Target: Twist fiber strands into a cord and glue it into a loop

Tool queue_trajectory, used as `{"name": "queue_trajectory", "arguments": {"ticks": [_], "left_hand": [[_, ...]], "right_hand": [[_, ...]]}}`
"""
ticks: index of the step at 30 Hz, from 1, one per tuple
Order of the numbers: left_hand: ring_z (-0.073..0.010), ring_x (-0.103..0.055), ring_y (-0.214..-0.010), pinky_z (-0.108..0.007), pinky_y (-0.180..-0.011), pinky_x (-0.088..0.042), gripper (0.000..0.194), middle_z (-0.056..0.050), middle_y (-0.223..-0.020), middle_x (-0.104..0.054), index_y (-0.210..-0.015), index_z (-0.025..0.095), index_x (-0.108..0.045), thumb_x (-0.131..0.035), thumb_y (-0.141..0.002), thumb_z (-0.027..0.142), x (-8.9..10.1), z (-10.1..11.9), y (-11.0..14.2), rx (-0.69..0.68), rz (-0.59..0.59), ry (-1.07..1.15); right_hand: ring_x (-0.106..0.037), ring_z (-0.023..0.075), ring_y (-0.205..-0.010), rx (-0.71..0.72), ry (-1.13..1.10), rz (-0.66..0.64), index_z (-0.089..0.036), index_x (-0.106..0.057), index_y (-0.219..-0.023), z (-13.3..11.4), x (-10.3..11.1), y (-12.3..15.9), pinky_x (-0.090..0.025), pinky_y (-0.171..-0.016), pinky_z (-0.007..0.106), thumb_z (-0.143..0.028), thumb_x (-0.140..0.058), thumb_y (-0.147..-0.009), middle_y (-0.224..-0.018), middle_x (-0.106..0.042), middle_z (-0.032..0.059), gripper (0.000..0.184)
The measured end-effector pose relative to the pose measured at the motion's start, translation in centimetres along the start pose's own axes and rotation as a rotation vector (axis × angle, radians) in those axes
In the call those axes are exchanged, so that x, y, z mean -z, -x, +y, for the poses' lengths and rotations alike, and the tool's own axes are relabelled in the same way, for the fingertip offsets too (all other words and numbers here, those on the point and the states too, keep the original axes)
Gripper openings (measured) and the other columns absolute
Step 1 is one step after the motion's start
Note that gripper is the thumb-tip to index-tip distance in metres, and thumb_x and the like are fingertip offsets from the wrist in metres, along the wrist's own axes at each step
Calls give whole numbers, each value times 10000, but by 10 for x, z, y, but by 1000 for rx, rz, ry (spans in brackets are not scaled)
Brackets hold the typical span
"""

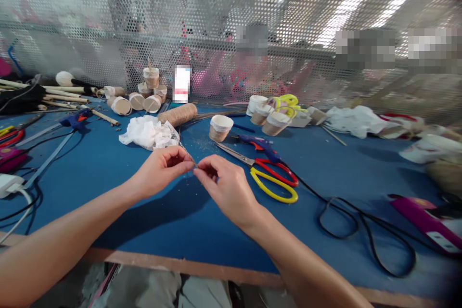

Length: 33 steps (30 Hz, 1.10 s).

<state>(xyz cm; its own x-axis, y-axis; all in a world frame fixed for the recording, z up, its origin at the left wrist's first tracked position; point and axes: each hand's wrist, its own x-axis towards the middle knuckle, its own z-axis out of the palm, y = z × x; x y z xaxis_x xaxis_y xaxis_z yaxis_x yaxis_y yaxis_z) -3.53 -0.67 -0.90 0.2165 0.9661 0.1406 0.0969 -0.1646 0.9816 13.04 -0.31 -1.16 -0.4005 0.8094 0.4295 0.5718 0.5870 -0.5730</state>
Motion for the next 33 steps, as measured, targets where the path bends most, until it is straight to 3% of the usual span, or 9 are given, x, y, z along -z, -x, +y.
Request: {"name": "queue_trajectory", "arguments": {"ticks": [26, 29, 33], "left_hand": [[-97, -509, -640, -240, -638, -412, 116, 11, -681, -570, -705, 133, -559, -603, -718, 239, 6, 0, -1, -26, -77, -25], [-88, -485, -612, -228, -604, -389, 124, 21, -657, -544, -695, 133, -545, -596, -719, 244, 4, -2, -2, -10, -59, -29], [-84, -469, -602, -220, -587, -376, 122, 25, -649, -531, -689, 133, -547, -585, -720, 244, 1, -4, -2, -16, -36, -39]], "right_hand": [[-489, 76, -507, -288, -665, -353, -162, -526, -756, 0, 6, -3, -401, -495, 209, -300, -464, -832, -622, -532, -19, 168], [-507, 95, -537, -273, -541, -272, -167, -533, -784, 0, 3, -3, -416, -516, 225, -310, -515, -806, -640, -544, -13, 145], [-506, 116, -593, -110, -189, -44, -178, -543, -707, 0, -1, -2, -408, -575, 243, -234, -592, -757, -660, -574, -2, 89]]}}
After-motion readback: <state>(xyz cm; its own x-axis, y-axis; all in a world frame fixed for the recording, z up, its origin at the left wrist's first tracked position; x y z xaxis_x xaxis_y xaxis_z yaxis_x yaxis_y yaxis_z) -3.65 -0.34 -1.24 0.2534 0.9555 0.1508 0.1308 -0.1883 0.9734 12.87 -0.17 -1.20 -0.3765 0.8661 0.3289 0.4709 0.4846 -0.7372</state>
